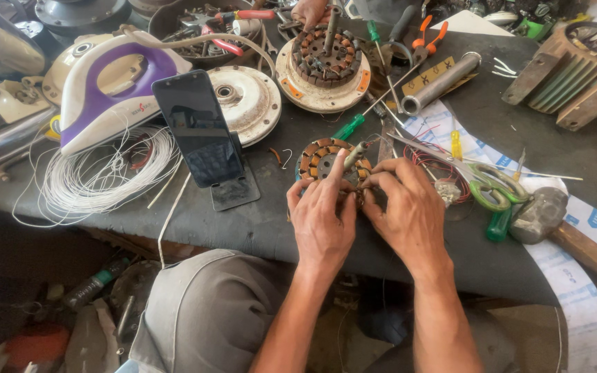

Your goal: The person works on a motor stator, using a screwdriver to adjust internal components and scissors to trim wires. They repeatedly manipulate the stator and wires while seated at a cluttered workbench.

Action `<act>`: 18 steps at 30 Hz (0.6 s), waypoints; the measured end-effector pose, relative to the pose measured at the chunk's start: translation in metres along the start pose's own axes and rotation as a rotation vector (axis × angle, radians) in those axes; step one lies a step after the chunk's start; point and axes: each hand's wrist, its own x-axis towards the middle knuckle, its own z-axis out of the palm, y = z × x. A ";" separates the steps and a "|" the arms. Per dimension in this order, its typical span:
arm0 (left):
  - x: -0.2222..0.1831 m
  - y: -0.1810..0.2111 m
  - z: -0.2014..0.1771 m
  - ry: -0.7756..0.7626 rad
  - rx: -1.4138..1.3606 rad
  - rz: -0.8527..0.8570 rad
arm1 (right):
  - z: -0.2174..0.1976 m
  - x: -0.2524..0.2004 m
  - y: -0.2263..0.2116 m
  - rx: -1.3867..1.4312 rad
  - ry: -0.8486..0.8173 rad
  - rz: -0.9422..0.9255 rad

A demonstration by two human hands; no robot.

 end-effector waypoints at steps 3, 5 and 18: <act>-0.001 0.000 0.000 -0.012 0.015 0.005 | 0.002 0.000 0.000 0.015 -0.024 0.032; 0.000 0.000 0.000 -0.014 0.019 0.012 | 0.003 -0.001 0.000 0.024 -0.020 0.035; -0.001 -0.001 0.001 -0.028 0.035 -0.004 | -0.042 -0.013 0.058 -0.128 0.067 0.252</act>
